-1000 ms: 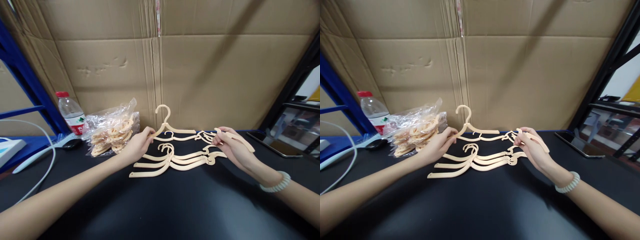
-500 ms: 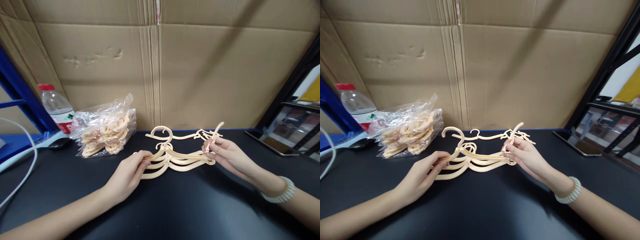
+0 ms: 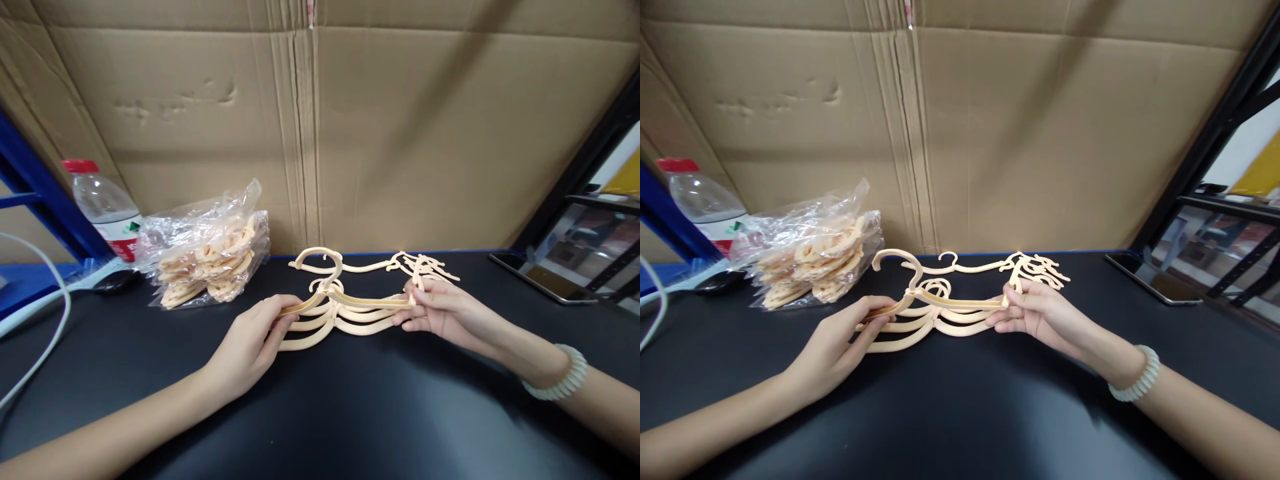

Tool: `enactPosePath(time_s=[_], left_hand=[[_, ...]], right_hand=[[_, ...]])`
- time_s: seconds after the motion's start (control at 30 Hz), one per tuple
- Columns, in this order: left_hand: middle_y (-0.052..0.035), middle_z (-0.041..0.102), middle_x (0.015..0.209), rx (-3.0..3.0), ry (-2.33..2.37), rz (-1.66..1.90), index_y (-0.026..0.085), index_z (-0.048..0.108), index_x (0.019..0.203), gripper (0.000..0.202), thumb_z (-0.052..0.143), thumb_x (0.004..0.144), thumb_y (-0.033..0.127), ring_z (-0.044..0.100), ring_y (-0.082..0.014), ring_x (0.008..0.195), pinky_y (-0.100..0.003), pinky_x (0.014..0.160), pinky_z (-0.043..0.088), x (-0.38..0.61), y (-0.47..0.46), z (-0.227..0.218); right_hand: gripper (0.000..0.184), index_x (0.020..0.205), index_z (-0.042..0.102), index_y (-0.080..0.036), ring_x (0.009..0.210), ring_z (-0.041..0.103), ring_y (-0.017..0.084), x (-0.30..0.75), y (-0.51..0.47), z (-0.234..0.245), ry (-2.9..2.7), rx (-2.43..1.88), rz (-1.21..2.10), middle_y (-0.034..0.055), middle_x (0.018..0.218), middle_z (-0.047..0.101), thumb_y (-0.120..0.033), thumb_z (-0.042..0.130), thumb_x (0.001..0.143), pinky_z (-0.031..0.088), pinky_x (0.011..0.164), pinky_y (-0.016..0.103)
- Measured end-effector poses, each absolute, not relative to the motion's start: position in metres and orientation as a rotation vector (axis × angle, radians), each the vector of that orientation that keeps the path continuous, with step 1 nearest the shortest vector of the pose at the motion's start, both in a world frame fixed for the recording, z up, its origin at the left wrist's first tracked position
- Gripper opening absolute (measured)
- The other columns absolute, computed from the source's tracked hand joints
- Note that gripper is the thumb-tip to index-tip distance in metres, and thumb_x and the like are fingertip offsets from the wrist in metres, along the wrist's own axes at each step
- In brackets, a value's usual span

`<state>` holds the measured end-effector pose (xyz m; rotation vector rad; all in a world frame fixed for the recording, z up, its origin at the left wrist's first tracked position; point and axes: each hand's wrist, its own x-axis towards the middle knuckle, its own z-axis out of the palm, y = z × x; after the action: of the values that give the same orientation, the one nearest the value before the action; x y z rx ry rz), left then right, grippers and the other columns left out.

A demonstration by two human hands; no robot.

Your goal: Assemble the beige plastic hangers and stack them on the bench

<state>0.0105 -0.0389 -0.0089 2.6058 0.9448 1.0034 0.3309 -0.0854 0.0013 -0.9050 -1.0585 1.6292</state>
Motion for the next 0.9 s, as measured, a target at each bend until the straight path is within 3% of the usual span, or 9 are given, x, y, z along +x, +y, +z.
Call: enactPosePath(time_s=[0.2,0.37,0.9], left_hand=[[-0.0012,0.065,0.095,2.619,0.939,1.008,0.021,0.052,0.109,0.016,0.043,0.097,0.020,0.064,-0.0139,0.083,-0.023,0.075,0.049,0.010,-0.038,-0.011],[-0.0011,0.065,0.095,2.654,0.936,1.006,0.021,0.052,0.109,0.016,0.042,0.097,0.019,0.063,-0.0137,0.083,-0.023,0.075,0.048,0.010,-0.039,-0.010],[-0.0026,0.067,0.092,2.632,0.929,0.978,0.022,0.052,0.111,0.018,0.039,0.098,0.024,0.066,-0.0157,0.077,-0.025,0.070,0.051,0.011,-0.039,-0.011]], right_hand=[[0.018,0.081,0.057,-0.016,0.081,0.072,0.019,0.331,-0.084,0.000,-1.099,-0.930,1.616,0.0096,0.087,0.072,-0.030,0.064,0.089,0.059,0.073,0.028],[0.020,0.079,0.056,-0.016,0.073,0.071,0.015,0.330,-0.086,0.001,-1.170,-0.948,1.533,0.0055,0.080,0.071,-0.029,0.070,0.083,0.059,0.069,0.024],[0.029,0.080,0.053,-0.019,0.061,0.068,0.015,0.319,-0.087,-0.008,-1.221,-0.997,1.211,0.0012,0.067,0.067,-0.036,0.076,0.076,0.057,0.061,0.028]])
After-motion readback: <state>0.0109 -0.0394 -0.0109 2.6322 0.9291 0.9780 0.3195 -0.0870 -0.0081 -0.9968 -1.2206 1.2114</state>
